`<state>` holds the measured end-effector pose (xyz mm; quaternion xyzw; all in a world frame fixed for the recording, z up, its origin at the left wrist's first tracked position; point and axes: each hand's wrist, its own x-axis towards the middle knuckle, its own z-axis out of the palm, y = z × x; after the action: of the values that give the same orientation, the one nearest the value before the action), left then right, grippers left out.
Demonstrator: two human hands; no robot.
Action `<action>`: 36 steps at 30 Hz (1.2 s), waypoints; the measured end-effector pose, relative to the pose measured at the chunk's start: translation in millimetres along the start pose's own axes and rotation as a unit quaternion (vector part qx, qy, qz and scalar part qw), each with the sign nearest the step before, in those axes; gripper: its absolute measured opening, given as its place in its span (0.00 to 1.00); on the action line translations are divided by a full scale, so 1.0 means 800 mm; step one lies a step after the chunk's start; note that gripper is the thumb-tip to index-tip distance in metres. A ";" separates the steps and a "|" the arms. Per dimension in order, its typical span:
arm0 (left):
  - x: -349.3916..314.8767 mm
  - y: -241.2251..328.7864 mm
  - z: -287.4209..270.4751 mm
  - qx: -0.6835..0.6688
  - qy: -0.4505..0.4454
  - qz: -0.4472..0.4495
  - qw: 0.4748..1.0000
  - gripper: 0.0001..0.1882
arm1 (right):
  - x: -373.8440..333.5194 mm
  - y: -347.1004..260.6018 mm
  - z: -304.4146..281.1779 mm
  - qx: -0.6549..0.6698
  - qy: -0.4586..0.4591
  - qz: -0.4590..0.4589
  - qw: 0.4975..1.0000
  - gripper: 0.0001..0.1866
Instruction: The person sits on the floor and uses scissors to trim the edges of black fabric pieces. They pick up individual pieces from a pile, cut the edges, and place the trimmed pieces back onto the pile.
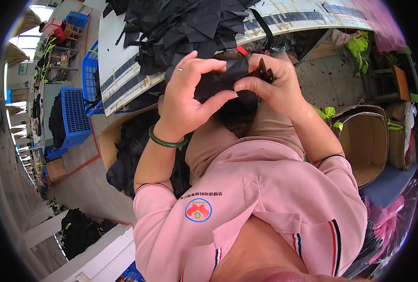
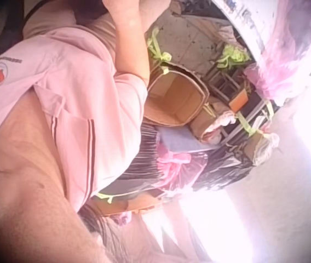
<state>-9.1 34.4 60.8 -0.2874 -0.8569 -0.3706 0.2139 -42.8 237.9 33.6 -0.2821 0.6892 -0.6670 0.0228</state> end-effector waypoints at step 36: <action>-0.048 -0.051 0.085 -0.598 -0.201 -0.333 0.701 0.12 | 0.007 0.020 0.006 0.239 -0.201 -0.013 0.950 0.08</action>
<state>-17.5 50.1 -25.7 -0.1188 -0.5175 -0.7855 -0.3178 -50.9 230.8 20.2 -0.4052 0.4874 -0.7419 0.2186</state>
